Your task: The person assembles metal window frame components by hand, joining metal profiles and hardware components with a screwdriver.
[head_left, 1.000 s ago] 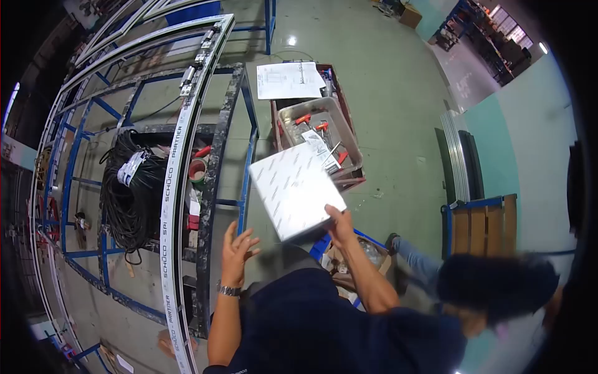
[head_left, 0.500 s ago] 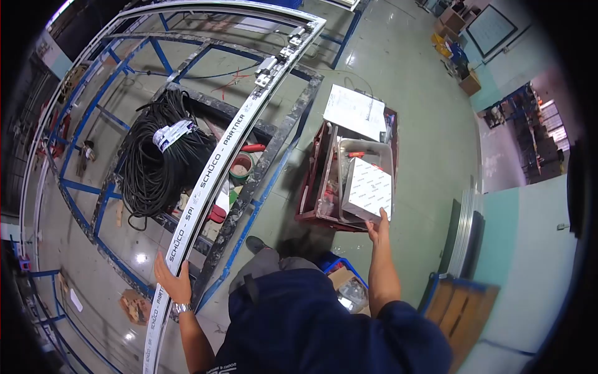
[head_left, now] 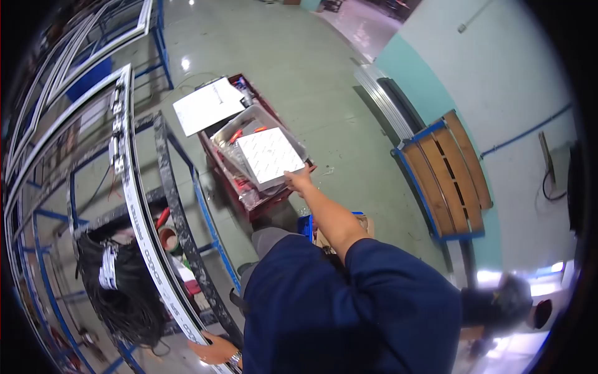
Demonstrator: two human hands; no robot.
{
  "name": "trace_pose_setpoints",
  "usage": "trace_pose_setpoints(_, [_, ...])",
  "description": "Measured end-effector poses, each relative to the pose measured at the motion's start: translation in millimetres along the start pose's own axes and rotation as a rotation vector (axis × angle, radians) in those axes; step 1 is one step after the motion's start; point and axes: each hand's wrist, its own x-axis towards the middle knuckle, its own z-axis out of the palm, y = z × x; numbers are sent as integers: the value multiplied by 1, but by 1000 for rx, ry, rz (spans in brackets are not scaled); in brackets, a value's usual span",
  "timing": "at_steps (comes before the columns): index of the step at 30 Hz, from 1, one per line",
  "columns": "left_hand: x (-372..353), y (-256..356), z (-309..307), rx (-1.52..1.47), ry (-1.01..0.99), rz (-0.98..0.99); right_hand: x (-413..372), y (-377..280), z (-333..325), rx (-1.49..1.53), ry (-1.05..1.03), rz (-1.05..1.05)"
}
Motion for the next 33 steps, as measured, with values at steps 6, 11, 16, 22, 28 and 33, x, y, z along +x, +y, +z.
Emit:
trace_pose_setpoints(6, [1,-5,20,-30,-84,-24,22,-24,28,-11,-128,5])
trace_pose_setpoints(11, [47,5,-20,-359,-457,-20,30,-92,42,-416,-265,9])
trace_pose_setpoints(16, [153,90,-90,-770,-588,-101,104,-114,51,-842,-173,-555])
trace_pose_setpoints(22, [303,253,-171,-1429,-289,667,164,-169,78,-1333,-206,-944])
trace_pose_setpoints(28, [342,340,-191,-1344,-452,838,167,-200,133,-1283,-534,-1418])
trace_pose_setpoints(33, [324,338,-211,-1258,-421,340,217,-199,178,-1349,-682,-1782])
